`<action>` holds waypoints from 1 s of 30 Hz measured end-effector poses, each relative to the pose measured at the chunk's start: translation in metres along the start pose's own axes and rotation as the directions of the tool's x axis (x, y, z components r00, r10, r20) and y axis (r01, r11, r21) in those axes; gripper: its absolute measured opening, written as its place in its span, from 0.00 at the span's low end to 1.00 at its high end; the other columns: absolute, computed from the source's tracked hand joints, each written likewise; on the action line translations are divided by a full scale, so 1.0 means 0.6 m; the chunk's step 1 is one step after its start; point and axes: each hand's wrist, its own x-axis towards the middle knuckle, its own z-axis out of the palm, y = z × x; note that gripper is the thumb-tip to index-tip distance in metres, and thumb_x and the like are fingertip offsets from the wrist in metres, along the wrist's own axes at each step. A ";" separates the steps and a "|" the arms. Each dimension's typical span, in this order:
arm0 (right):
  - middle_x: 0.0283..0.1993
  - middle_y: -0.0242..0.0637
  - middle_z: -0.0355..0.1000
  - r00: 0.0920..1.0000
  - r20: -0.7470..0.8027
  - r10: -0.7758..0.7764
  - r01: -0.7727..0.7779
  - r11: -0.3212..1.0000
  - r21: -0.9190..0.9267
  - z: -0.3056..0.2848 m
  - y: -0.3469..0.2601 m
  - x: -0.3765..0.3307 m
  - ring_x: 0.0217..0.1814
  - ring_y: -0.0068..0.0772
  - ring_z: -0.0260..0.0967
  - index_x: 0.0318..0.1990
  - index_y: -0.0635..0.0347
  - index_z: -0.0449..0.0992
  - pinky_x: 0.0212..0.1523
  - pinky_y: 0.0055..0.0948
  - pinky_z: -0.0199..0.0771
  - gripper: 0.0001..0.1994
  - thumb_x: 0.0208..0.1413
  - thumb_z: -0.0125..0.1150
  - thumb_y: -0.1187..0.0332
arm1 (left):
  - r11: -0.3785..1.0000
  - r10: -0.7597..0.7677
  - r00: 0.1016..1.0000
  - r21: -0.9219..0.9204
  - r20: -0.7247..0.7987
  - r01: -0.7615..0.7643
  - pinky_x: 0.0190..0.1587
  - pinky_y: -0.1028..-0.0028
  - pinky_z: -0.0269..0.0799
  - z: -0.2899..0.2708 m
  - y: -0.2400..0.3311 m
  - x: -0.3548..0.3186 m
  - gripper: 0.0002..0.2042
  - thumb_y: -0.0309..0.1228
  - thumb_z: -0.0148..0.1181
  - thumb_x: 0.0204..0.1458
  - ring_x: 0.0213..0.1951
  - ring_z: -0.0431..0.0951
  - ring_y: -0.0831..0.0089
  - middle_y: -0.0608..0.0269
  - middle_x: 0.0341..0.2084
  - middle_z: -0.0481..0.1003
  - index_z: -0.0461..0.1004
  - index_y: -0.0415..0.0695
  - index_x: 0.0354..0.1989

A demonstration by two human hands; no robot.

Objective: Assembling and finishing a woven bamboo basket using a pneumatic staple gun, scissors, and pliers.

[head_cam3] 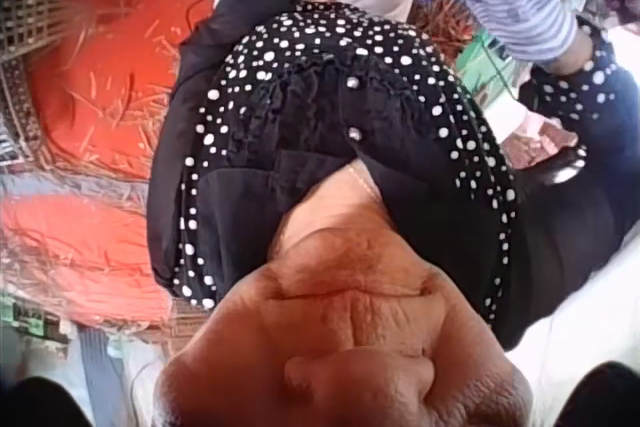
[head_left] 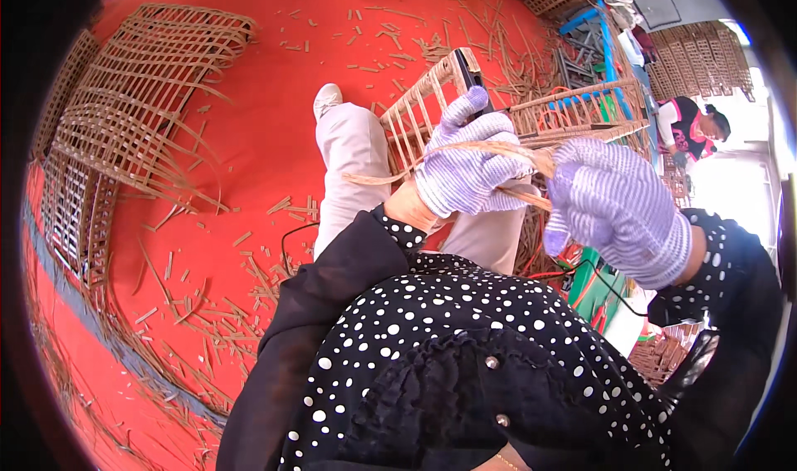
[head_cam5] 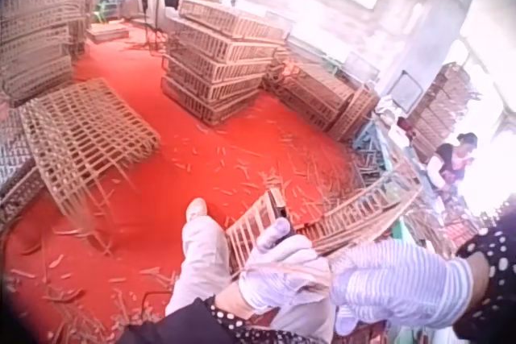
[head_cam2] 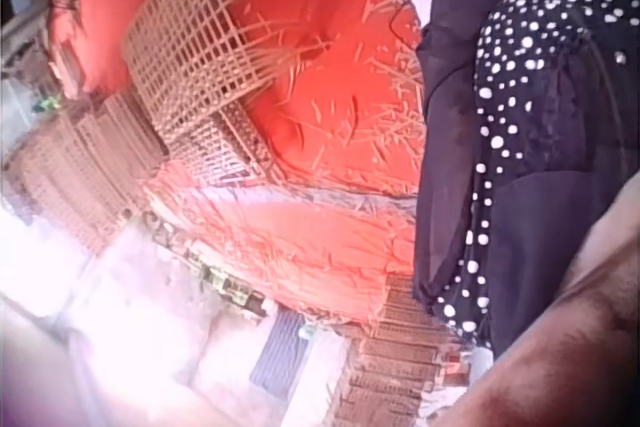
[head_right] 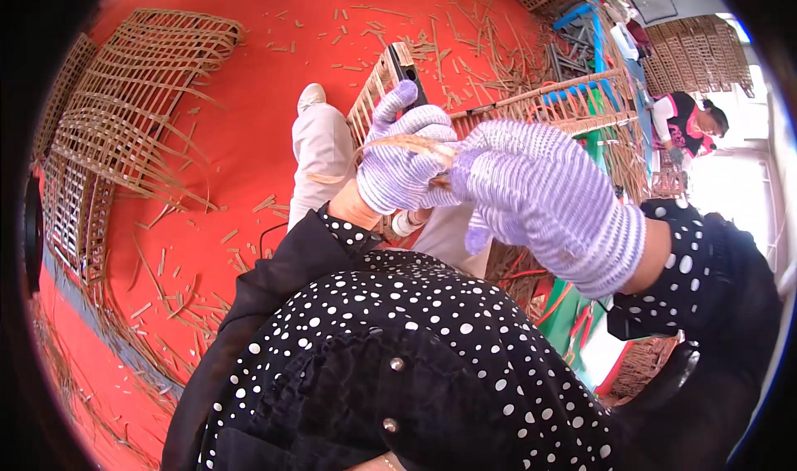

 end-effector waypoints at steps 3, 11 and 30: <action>0.22 0.37 0.67 0.446 0.491 0.749 -0.741 0.001 0.672 -0.032 -0.065 0.033 0.23 0.30 0.68 0.29 0.64 0.70 0.23 0.26 0.67 0.08 0.50 0.53 0.67 | 0.999 -0.034 0.999 -0.007 0.027 0.034 0.54 0.52 0.58 0.000 -0.001 -0.011 0.17 0.47 0.64 0.31 0.38 0.74 0.69 0.72 0.28 0.73 0.75 0.57 0.32; 0.29 0.35 0.68 0.987 -0.100 -0.128 0.112 0.982 -0.154 -0.016 0.013 0.063 0.24 0.24 0.68 0.32 0.67 0.70 0.25 0.25 0.69 0.07 0.52 0.52 0.71 | 0.984 -0.095 0.995 -0.149 0.042 0.100 0.53 0.57 0.53 -0.020 0.010 0.012 0.11 0.45 0.59 0.40 0.35 0.72 0.71 0.72 0.23 0.71 0.73 0.55 0.30; 0.36 0.40 0.70 0.729 -0.437 0.527 -0.525 0.840 0.139 0.161 0.054 -0.044 0.43 0.48 0.64 0.42 0.57 0.69 0.50 0.42 0.60 0.31 0.30 0.70 0.50 | 0.975 -0.216 0.409 0.170 0.887 0.146 0.20 0.71 0.65 -0.079 -0.046 0.196 0.10 0.38 0.55 0.52 0.21 0.74 0.68 0.58 0.18 0.73 0.78 0.45 0.31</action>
